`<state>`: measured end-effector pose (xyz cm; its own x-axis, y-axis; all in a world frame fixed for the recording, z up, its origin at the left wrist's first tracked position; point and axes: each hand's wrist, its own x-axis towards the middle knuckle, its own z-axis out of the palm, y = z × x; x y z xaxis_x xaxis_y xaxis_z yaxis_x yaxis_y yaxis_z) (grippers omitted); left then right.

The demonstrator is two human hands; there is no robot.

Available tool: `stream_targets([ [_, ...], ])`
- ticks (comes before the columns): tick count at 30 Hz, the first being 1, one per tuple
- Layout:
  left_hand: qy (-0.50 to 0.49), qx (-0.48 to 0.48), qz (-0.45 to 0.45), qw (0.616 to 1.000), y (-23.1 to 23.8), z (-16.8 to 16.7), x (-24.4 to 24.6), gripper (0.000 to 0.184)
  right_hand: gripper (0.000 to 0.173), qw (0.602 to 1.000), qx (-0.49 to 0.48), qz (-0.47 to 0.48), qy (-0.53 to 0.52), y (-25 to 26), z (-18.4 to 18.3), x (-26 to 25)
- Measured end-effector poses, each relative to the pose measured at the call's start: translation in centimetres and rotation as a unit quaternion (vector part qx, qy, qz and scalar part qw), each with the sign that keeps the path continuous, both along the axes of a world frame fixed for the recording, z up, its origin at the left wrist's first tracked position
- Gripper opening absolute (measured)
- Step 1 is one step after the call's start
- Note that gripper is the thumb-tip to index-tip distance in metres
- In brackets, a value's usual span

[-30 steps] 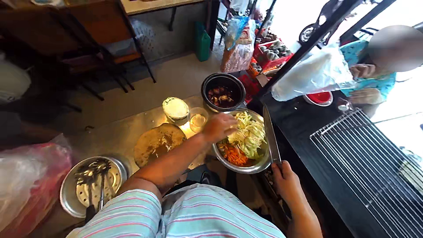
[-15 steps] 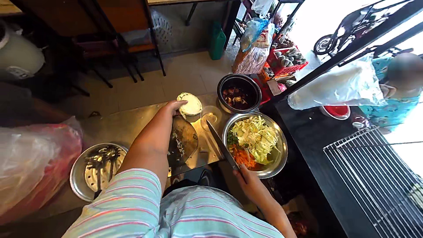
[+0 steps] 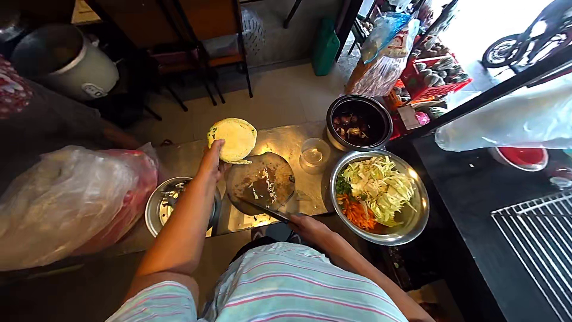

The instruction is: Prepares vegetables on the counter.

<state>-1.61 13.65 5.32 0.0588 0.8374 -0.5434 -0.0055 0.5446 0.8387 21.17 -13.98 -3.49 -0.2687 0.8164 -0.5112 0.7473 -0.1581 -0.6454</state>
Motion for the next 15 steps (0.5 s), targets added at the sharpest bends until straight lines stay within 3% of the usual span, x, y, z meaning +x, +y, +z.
stream_targets([
  [5,-0.027,-0.032,0.05,0.998,-5.7,-0.2,-1.5,0.058,0.039,0.992,-0.003,-0.124,-0.036,2.4,0.1,0.7],
  [10,-0.01,-0.023,0.077,0.997,-10.0,-4.6,-0.5,0.065,0.042,0.982,-0.035,-0.156,-0.1,3.1,2.5,0.5],
  [12,0.011,0.005,0.076,0.997,-11.8,-6.0,-0.2,0.068,0.041,0.981,-0.026,-0.168,-0.093,3.0,3.4,-0.1],
  [15,0.106,0.049,0.012,0.993,-13.9,-6.7,-1.4,0.053,0.039,0.983,-0.023,-0.161,-0.084,2.8,4.3,-0.8],
])
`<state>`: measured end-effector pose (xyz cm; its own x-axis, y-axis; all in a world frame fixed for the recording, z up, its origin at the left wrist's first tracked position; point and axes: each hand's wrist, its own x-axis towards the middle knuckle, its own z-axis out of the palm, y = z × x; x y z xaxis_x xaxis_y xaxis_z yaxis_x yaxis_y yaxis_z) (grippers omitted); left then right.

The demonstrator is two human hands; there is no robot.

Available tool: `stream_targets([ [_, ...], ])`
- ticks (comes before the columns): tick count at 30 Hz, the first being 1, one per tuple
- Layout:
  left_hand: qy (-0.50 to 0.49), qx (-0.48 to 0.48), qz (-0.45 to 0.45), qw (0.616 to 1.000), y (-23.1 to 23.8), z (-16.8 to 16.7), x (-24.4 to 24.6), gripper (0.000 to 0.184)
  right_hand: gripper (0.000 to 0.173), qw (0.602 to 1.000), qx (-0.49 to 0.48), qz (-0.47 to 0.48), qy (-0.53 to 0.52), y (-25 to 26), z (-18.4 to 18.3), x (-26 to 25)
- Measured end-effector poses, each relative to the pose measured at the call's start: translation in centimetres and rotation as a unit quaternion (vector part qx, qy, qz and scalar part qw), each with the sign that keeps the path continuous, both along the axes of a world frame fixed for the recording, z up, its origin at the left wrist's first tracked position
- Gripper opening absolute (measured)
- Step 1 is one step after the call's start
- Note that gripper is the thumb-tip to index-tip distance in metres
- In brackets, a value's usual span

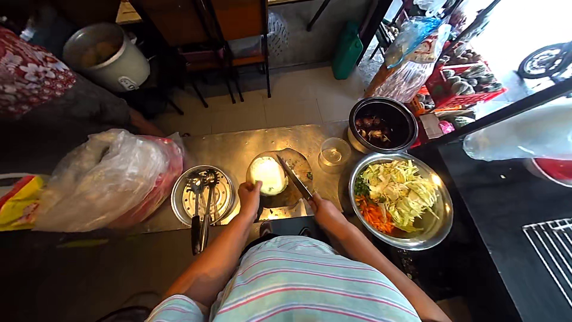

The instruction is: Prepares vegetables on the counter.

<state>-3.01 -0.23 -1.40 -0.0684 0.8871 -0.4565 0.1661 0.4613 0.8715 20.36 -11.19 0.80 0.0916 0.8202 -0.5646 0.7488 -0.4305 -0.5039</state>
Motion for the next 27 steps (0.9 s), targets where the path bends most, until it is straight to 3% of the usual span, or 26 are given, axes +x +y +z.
stream_targets([
  [2,0.033,-0.032,-0.058,0.997,-0.1,0.7,-1.2,0.058,0.039,1.0,-0.002,0.009,0.001,0.2,0.4,-0.5],
  [6,0.032,-0.112,-0.197,0.974,1.9,1.5,-2.5,0.116,0.04,0.998,-0.01,0.04,-0.04,0.8,1.5,-1.2],
  [10,0.091,-0.053,-0.296,0.949,2.4,1.3,-2.4,0.102,0.04,0.996,-0.007,0.047,-0.076,1.1,4.3,-2.9],
  [13,0.143,-0.022,-0.292,0.945,1.6,1.3,-1.5,0.094,0.04,0.993,-0.015,0.058,-0.101,0.9,6.7,-4.6],
  [18,0.227,0.008,-0.274,0.935,-0.2,1.5,0.5,0.103,0.039,0.984,-0.035,0.084,-0.156,1.0,8.3,-6.2],
  [27,0.258,0.026,-0.288,0.922,-0.6,2.2,1.2,0.095,0.04,0.976,-0.056,0.109,-0.18,1.4,9.4,-6.4],
])
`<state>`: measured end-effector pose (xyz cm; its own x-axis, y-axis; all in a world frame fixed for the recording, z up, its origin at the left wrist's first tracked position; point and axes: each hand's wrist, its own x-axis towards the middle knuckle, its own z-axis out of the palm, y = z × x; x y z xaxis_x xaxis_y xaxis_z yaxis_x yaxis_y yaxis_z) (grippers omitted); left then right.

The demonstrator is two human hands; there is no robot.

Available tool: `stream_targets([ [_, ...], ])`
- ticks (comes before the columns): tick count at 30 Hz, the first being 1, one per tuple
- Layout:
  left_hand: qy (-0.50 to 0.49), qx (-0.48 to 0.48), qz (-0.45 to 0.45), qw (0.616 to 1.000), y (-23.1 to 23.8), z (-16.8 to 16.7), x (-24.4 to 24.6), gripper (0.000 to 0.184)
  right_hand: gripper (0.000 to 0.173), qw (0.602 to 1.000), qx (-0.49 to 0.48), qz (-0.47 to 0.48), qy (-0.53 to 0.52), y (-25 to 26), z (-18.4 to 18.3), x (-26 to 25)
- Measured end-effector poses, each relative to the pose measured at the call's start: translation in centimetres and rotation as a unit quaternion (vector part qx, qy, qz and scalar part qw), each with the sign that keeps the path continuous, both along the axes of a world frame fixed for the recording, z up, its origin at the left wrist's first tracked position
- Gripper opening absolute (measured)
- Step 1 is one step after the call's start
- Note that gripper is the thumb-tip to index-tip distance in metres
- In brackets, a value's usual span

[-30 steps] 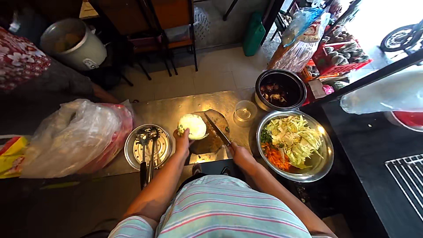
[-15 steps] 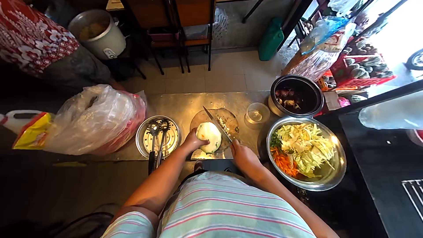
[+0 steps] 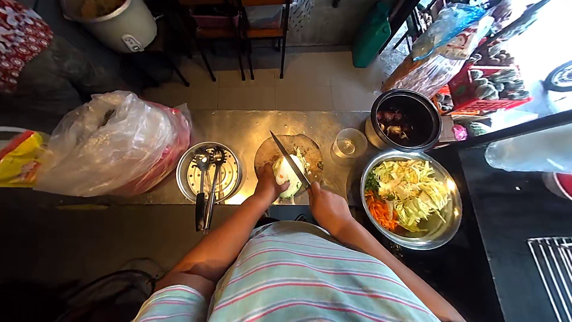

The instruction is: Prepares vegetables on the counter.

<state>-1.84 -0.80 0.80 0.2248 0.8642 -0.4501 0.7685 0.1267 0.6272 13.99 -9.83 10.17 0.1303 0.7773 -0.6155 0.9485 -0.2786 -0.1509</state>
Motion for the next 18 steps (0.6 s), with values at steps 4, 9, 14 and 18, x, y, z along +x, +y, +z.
stream_targets([
  [4,0.014,0.024,-0.02,0.999,-0.3,0.1,0.4,0.091,0.036,1.0,-0.021,0.003,-0.019,0.6,0.5,-0.5],
  [9,0.043,0.047,-0.047,0.997,-0.4,0.6,1.5,0.086,0.033,0.999,-0.043,-0.01,0.002,3.0,0.3,-0.3],
  [14,0.03,0.051,-0.05,0.997,0.0,0.6,1.7,0.088,0.031,0.998,-0.045,-0.024,0.04,6.3,-1.5,0.4],
  [18,0.021,0.037,-0.03,0.999,0.6,0.2,1.3,0.092,0.03,0.997,-0.042,-0.018,0.054,8.1,-3.1,-0.1],
])
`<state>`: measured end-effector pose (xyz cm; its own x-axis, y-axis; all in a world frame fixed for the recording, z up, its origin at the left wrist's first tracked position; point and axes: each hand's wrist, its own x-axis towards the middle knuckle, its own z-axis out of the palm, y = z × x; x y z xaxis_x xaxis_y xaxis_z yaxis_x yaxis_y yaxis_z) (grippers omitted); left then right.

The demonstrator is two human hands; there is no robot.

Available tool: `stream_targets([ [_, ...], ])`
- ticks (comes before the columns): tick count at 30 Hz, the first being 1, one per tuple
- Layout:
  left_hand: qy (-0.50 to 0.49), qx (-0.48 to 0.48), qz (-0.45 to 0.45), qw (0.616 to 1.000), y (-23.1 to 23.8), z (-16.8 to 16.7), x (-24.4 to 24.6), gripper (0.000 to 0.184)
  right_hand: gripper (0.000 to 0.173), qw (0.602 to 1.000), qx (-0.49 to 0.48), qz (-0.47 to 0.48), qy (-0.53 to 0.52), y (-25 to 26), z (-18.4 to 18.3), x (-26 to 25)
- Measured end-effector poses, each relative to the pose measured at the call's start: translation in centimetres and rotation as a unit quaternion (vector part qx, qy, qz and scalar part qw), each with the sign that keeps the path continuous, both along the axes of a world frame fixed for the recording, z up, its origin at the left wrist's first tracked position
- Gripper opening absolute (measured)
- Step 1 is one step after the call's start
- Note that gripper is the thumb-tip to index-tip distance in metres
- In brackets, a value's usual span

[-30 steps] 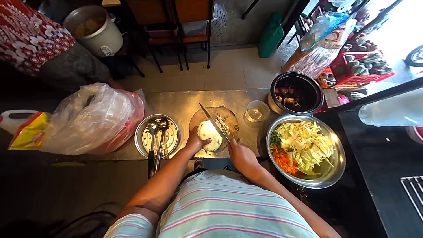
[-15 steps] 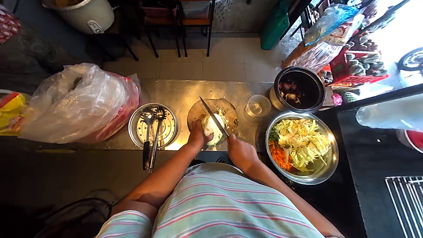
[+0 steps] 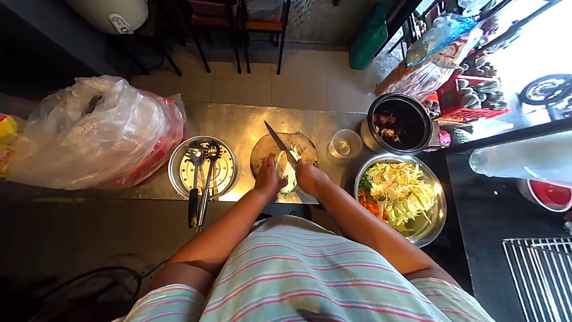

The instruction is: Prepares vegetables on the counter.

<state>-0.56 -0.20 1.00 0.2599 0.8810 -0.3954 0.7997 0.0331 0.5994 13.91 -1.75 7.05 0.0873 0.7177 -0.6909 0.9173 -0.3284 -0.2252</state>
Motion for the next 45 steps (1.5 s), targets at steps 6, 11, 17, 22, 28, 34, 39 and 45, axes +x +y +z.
stream_targets([
  [6,0.006,0.016,-0.027,0.999,-0.5,-0.3,-0.3,0.094,0.03,0.999,0.033,0.004,0.018,1.1,-2.1,-0.9],
  [11,-0.011,0.01,-0.051,0.999,-0.1,-0.4,-0.6,0.094,0.029,0.998,-0.003,-0.005,0.058,0.7,-1.4,0.1],
  [17,-0.024,0.008,-0.022,0.999,0.8,-1.4,-0.7,0.092,0.034,0.998,-0.049,-0.012,0.045,-3.1,0.5,0.7],
  [22,-0.021,0.003,-0.045,0.999,0.5,-0.5,-0.7,0.091,0.039,0.999,0.007,-0.03,0.021,-5.3,2.3,1.1],
  [28,-0.056,-0.027,-0.037,0.997,1.0,-1.0,-2.5,0.092,0.038,0.969,0.043,-0.151,0.191,-6.0,1.6,5.9],
  [34,-0.067,-0.035,-0.032,0.997,1.0,-1.1,-2.8,0.092,0.034,0.936,-0.021,-0.224,0.272,-5.6,-0.7,5.7],
  [39,-0.053,-0.053,-0.066,0.995,1.3,-1.1,-2.7,0.095,0.034,0.952,-0.019,-0.183,0.246,-3.7,-1.5,5.2],
  [45,-0.038,-0.046,-0.066,0.996,0.9,-0.3,-1.8,0.097,0.038,0.961,0.022,-0.17,0.219,0.7,-3.6,2.4],
])
